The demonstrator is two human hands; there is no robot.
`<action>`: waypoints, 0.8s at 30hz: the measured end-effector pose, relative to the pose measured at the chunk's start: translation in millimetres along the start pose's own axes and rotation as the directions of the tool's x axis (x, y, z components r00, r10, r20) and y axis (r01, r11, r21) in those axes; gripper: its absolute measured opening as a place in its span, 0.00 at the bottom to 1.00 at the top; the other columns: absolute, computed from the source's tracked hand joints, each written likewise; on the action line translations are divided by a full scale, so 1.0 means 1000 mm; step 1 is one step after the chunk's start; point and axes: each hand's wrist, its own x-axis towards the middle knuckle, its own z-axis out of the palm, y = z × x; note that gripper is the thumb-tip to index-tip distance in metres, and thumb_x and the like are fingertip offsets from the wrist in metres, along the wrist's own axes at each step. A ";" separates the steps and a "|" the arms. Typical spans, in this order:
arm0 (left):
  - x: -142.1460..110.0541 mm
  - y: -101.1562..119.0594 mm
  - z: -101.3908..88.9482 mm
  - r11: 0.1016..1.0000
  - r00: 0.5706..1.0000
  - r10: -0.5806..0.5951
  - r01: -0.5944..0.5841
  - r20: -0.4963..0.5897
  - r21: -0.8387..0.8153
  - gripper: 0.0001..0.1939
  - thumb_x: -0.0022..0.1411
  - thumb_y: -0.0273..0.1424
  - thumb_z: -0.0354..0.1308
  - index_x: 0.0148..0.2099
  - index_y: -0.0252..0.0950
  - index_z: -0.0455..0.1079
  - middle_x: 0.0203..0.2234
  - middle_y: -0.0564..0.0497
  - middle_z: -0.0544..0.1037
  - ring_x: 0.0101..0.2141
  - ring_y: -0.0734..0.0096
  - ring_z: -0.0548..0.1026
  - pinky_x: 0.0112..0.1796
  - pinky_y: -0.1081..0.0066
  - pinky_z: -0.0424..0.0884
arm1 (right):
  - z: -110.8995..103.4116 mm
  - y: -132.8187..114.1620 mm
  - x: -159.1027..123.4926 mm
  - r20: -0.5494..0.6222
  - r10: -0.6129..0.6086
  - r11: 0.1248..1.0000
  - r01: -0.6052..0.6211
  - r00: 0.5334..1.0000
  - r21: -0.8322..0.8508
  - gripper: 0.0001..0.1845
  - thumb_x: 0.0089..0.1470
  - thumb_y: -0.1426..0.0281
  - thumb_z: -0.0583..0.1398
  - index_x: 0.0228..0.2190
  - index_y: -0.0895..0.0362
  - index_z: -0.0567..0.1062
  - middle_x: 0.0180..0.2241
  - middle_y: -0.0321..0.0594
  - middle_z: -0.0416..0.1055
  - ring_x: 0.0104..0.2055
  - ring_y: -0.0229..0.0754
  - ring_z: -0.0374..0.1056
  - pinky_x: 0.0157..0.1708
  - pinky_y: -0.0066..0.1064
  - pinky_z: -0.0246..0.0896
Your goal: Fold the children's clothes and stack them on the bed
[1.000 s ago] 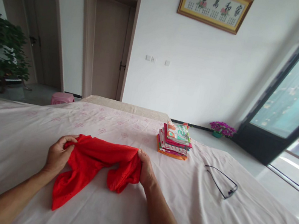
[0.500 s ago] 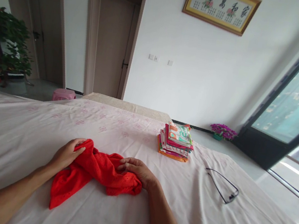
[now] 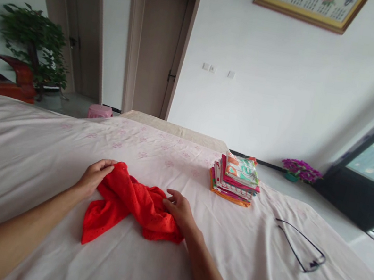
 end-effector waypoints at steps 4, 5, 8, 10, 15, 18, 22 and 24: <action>0.004 -0.001 -0.005 0.994 0.997 -0.064 0.066 0.033 -0.092 0.25 0.43 0.40 0.67 0.43 0.35 0.72 0.33 0.49 0.80 0.32 0.66 0.78 0.38 0.66 0.72 | 0.000 -0.013 -0.002 0.083 -0.025 0.959 0.047 0.996 -0.280 0.15 0.52 0.64 0.61 0.39 0.57 0.80 0.25 0.35 0.73 0.28 0.38 0.66 0.28 0.28 0.56; 0.004 -0.001 -0.005 0.990 0.996 -0.077 0.081 0.041 -0.111 0.25 0.43 0.39 0.67 0.44 0.34 0.72 0.33 0.49 0.80 0.32 0.66 0.78 0.38 0.66 0.72 | 0.001 -0.013 -0.001 0.085 -0.031 0.952 0.056 0.996 -0.302 0.12 0.51 0.65 0.61 0.35 0.57 0.80 0.24 0.34 0.72 0.27 0.38 0.65 0.27 0.28 0.54; 0.004 0.001 -0.005 0.978 0.992 -0.106 0.116 0.070 -0.172 0.25 0.44 0.36 0.67 0.46 0.35 0.71 0.33 0.49 0.81 0.32 0.68 0.78 0.39 0.67 0.72 | 0.004 -0.010 -0.001 0.011 -0.031 0.986 0.032 0.999 -0.162 0.09 0.49 0.64 0.63 0.29 0.57 0.78 0.22 0.33 0.70 0.25 0.36 0.63 0.25 0.27 0.53; 0.002 0.007 -0.004 0.968 0.987 -0.114 0.135 0.109 -0.212 0.26 0.45 0.35 0.66 0.48 0.35 0.70 0.35 0.48 0.81 0.34 0.67 0.78 0.40 0.67 0.72 | 0.005 -0.006 -0.001 -0.082 0.016 0.996 -0.008 0.997 0.093 0.12 0.48 0.61 0.64 0.29 0.56 0.75 0.19 0.30 0.66 0.21 0.34 0.59 0.21 0.26 0.51; -0.009 0.032 -0.003 0.921 0.919 -0.147 0.262 0.366 -0.287 0.19 0.48 0.33 0.66 0.45 0.36 0.73 0.38 0.47 0.81 0.35 0.66 0.78 0.37 0.68 0.72 | 0.002 -0.004 -0.002 -0.254 0.123 0.825 0.044 0.959 0.563 0.18 0.44 0.56 0.68 0.28 0.54 0.69 0.18 0.28 0.65 0.18 0.33 0.57 0.19 0.25 0.51; -0.020 0.042 -0.002 0.916 0.772 -0.213 0.371 0.599 -0.153 0.14 0.53 0.37 0.64 0.41 0.36 0.75 0.29 0.49 0.78 0.25 0.70 0.74 0.28 0.71 0.69 | -0.003 -0.001 0.001 -0.288 0.152 0.770 0.070 0.945 0.635 0.18 0.43 0.56 0.69 0.28 0.53 0.70 0.20 0.31 0.69 0.22 0.38 0.63 0.23 0.29 0.59; -0.030 0.040 0.006 0.951 0.664 -0.269 0.299 0.698 0.083 0.22 0.58 0.46 0.59 0.46 0.35 0.75 0.26 0.52 0.74 0.17 0.81 0.61 0.20 0.75 0.57 | -0.011 0.002 0.005 -0.279 0.162 0.711 0.084 0.947 0.698 0.18 0.42 0.57 0.70 0.29 0.53 0.70 0.25 0.33 0.74 0.26 0.41 0.69 0.29 0.32 0.66; -0.032 0.035 0.013 0.973 0.736 -0.229 0.175 0.637 0.148 0.26 0.56 0.47 0.61 0.52 0.37 0.72 0.30 0.52 0.75 0.19 0.80 0.63 0.21 0.75 0.59 | -0.013 0.000 0.004 -0.248 0.136 0.685 0.090 0.959 0.723 0.18 0.43 0.58 0.70 0.30 0.53 0.71 0.27 0.34 0.75 0.28 0.41 0.70 0.32 0.33 0.67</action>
